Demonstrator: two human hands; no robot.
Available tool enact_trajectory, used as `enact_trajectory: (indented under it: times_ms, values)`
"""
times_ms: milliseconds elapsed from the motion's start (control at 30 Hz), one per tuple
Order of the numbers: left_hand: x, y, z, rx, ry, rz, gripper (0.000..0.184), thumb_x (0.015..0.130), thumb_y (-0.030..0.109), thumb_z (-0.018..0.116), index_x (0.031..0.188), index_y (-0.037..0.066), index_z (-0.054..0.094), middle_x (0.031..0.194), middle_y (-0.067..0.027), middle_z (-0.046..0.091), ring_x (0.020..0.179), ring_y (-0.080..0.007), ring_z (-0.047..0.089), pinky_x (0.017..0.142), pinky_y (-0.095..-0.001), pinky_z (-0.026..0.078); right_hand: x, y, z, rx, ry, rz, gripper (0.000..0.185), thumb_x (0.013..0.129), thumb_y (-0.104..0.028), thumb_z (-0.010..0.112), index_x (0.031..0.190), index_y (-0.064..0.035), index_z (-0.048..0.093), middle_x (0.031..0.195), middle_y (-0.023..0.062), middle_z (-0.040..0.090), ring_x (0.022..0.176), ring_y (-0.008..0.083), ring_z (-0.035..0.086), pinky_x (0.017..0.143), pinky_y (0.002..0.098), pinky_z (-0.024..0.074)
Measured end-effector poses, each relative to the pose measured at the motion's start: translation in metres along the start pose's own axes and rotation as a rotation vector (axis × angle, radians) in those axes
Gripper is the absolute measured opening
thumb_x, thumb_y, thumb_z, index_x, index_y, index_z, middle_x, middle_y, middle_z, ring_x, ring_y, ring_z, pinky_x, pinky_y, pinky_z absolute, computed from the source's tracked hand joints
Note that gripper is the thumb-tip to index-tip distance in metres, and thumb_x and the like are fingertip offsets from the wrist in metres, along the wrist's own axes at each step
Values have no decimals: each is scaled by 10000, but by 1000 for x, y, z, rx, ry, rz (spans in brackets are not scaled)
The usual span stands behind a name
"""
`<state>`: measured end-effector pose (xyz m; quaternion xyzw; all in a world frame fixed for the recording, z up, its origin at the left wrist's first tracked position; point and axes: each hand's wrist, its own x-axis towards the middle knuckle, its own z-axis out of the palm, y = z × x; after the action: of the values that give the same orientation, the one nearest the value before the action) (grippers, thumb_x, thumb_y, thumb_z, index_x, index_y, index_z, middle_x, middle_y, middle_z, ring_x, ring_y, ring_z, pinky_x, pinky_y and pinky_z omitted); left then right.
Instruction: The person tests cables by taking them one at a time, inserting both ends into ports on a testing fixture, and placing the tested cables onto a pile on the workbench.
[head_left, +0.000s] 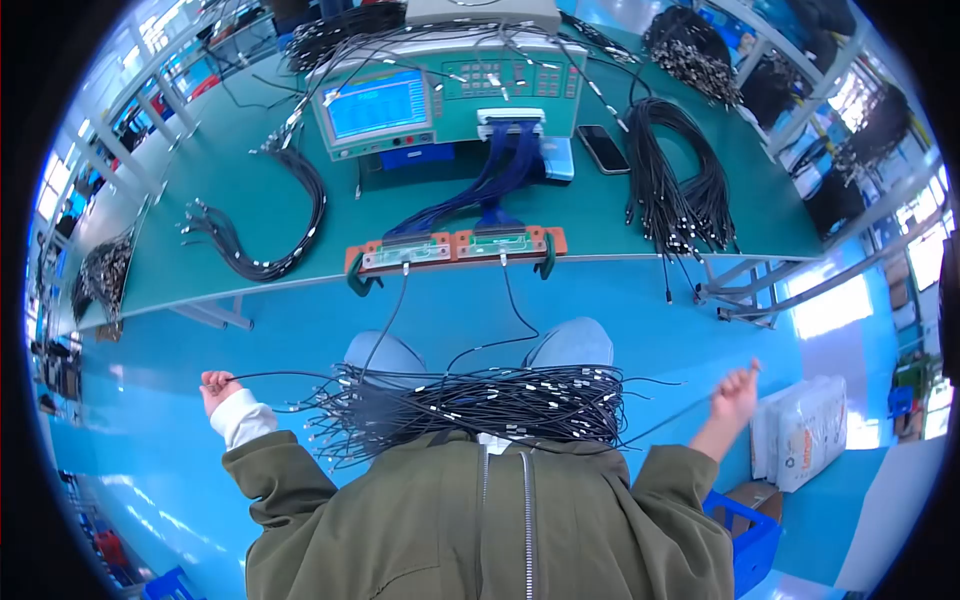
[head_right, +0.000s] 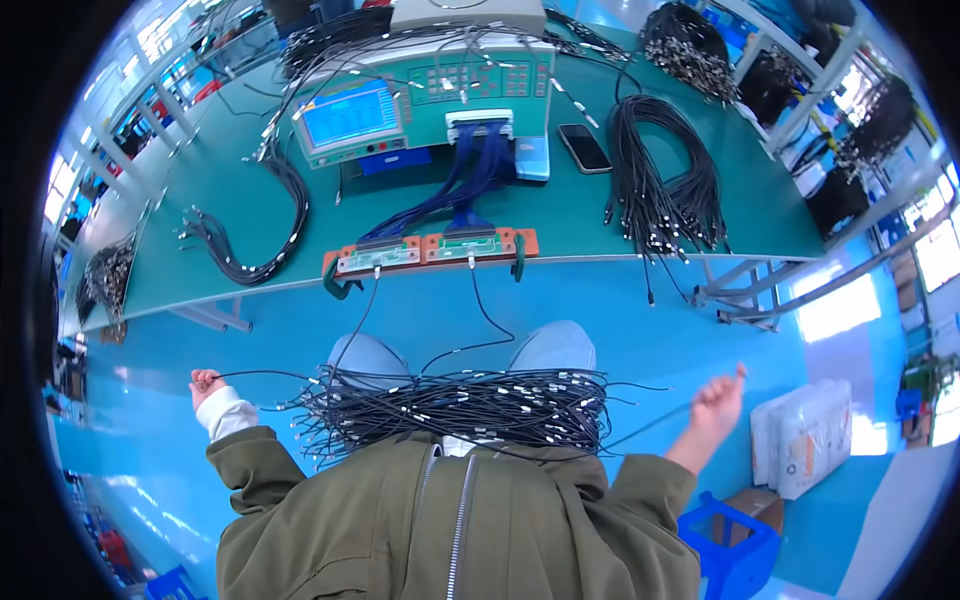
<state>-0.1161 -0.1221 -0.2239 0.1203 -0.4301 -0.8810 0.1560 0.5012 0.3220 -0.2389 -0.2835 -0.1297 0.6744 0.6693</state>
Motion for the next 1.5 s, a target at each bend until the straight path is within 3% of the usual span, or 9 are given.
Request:
enact_trajectory:
  times_ms: [333, 467, 667, 900, 1033, 1133, 1200, 1233, 1500]
  values:
    - [-87, -60, 59, -126, -504, -112, 380, 913, 383, 300, 866, 52, 481, 611, -10, 426, 497, -108, 339, 445, -250, 316, -34, 131, 98, -53, -312, 359, 158, 889, -96, 373, 1018, -50, 451, 684, -10, 420, 539, 55, 313, 439, 172, 250]
    - [-97, -55, 81, -67, -411, -125, 347, 918, 333, 325, 976, 39, 500, 594, 24, 400, 476, -80, 279, 426, -217, 273, -54, 140, 107, -166, -375, 367, 170, 902, -159, 377, 1001, -53, 466, 647, -21, 401, 516, 49, 287, 434, 170, 228]
    - [-68, 27, 100, 181, -541, -16, 305, 926, 231, 346, 1142, 41, 447, 583, 42, 391, 469, -31, 276, 393, -159, 216, -58, 153, 120, -539, -507, 365, 191, 901, -206, 403, 948, -52, 507, 668, -9, 427, 538, 52, 327, 457, 168, 261]
    - [-30, 130, 80, 217, -863, -151, 179, 930, 197, 330, 887, 101, 475, 566, 42, 393, 454, -34, 298, 398, -178, 247, -64, 253, 162, -934, -639, 468, 203, 891, -178, 407, 870, -21, 535, 992, 89, 553, 826, 142, 518, 737, 246, 412]
    - [-126, 30, 108, 643, -1028, -227, 213, 838, 173, 390, 674, 75, 485, 595, -34, 508, 491, -92, 362, 470, -212, 323, -73, 304, 194, -794, -653, 602, 210, 890, -185, 392, 859, -31, 530, 909, 87, 549, 763, 139, 517, 683, 251, 422]
    - [-151, -54, 107, 569, -1007, -452, 251, 808, 112, 428, 971, -40, 545, 1009, -141, 572, 898, -190, 528, 760, -279, 437, -70, 317, 194, -755, -621, 611, 209, 888, -191, 383, 829, -46, 521, 804, 55, 524, 657, 102, 485, 581, 216, 402]
    - [-168, -101, 110, 604, -957, -458, 235, 834, 121, 427, 961, -37, 547, 998, -128, 572, 906, -185, 522, 762, -276, 435, -61, 321, 184, -759, -605, 599, 212, 888, -204, 379, 802, -64, 513, 727, 17, 486, 589, 74, 439, 519, 197, 364]
    - [-171, -126, 107, 668, -930, -422, 259, 867, 203, 395, 721, 24, 512, 1016, -129, 558, 842, -188, 537, 746, -270, 435, -59, 322, 181, -759, -595, 587, 214, 888, -210, 377, 788, -74, 509, 688, -1, 467, 556, 60, 416, 487, 188, 346]
    - [-184, -176, 129, 480, -856, -596, 264, 863, 219, 414, 663, 65, 488, 775, -77, 549, 595, -122, 458, 541, -224, 384, -79, 313, 163, -751, -503, 554, 207, 885, -183, 377, 758, -65, 490, 615, -25, 392, 467, 29, 298, 405, 164, 232]
